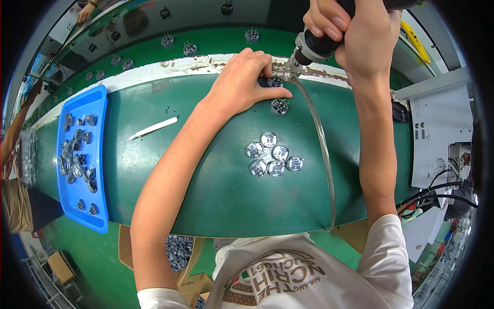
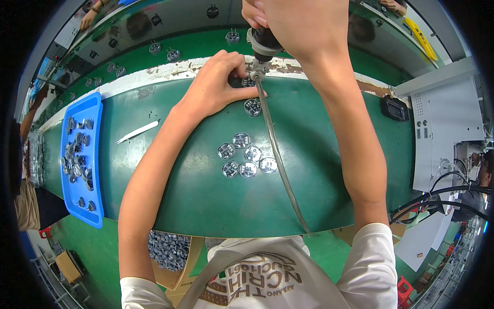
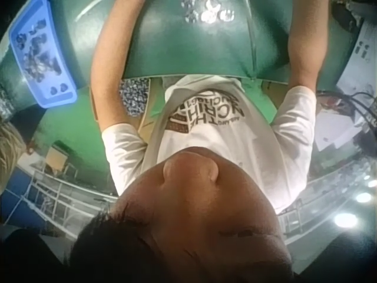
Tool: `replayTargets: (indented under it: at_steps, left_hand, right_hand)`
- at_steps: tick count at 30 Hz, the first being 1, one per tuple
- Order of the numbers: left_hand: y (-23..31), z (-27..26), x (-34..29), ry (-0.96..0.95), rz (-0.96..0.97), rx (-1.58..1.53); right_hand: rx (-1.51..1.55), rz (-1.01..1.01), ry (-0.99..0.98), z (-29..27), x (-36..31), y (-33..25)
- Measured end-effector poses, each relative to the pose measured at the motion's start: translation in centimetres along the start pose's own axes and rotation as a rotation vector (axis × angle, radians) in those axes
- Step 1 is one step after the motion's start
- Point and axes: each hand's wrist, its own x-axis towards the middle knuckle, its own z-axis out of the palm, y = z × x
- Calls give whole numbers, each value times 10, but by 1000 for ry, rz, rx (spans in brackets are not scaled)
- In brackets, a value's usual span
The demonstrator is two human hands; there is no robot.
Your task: The person fastens components onto circular circuit boards using an electric screwdriver.
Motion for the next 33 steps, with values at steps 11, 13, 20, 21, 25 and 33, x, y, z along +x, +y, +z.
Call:
replayTargets:
  at_steps: [11, 13, 20, 21, 25, 33]
  left_hand:
    - [-1, 3, -2, 51, 33, -17]
    - [1, 2, -1, 27, 7, -24]
    - [3, -8, -7, 11, 58, 24]
    - [7, -12, -10, -33, 90, 57]
    - [26, -24, -17, -132, 95, 15]
    - [-35, -52, -15, 393, -261, 553]
  right_hand:
    - [-11, 20, -36, 1, 18, 18]
    - [-9, 13, -40, 1, 17, 16]
    - [-116, -68, 78, 5, -8, -30]
    - [-203, -112, 181, 7, -11, -38]
    - [-199, -346, 131, -24, -2, -46]
    - [39, -64, 41, -12, 2, -39]
